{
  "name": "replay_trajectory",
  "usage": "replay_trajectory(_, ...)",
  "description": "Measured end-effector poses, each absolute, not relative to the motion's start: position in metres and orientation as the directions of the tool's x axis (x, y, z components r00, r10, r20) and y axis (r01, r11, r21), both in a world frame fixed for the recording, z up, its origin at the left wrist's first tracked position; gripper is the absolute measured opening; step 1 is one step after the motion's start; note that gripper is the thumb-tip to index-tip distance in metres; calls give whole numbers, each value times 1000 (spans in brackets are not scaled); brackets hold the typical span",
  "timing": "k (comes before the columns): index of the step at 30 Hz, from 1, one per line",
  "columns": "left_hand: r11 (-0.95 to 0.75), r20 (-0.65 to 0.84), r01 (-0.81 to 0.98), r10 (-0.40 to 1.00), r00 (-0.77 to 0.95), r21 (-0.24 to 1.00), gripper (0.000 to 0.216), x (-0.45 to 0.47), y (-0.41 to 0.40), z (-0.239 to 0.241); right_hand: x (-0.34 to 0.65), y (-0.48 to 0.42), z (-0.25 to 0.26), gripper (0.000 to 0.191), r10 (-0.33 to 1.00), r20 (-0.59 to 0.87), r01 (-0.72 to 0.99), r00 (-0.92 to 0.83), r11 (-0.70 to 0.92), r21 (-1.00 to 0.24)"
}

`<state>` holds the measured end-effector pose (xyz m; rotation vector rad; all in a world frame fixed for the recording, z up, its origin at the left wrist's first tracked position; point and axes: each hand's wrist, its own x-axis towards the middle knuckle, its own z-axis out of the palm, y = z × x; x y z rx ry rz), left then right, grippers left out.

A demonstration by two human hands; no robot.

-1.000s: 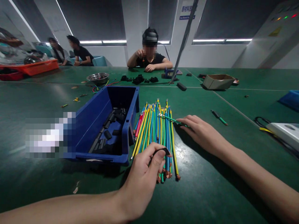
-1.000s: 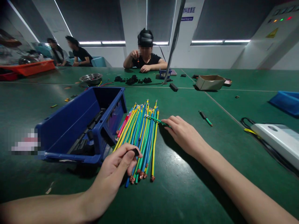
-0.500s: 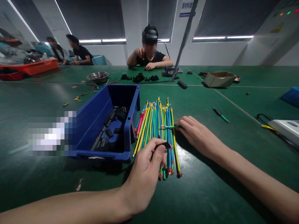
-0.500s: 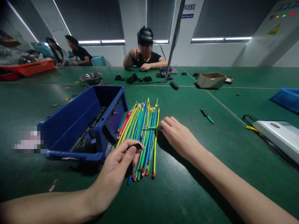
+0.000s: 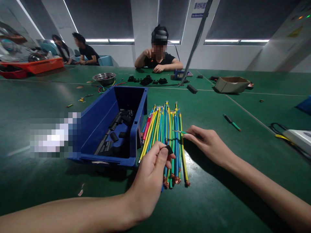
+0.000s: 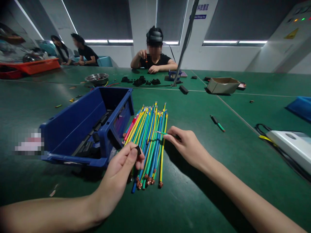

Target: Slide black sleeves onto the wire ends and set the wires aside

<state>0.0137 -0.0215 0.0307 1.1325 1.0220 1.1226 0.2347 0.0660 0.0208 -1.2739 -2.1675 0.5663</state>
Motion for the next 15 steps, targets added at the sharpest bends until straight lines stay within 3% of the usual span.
replay_trajectory(4, 71, -45, -136, 982, 182, 988, 40, 14, -22, 34, 227, 60, 24, 63, 910, 179, 666, -373, 397, -631)
replay_trajectory(9, 64, -43, -91, 976, 214, 994, 27, 12, -25, 32, 227, 58, 23, 66, 912, 131, 674, -388, 378, -635)
replay_trajectory(15, 61, -53, -28, 972, 228, 998, 32, 9, -24, 32, 235, 56, 27, 59, 873, 282, 677, -398, 487, -552)
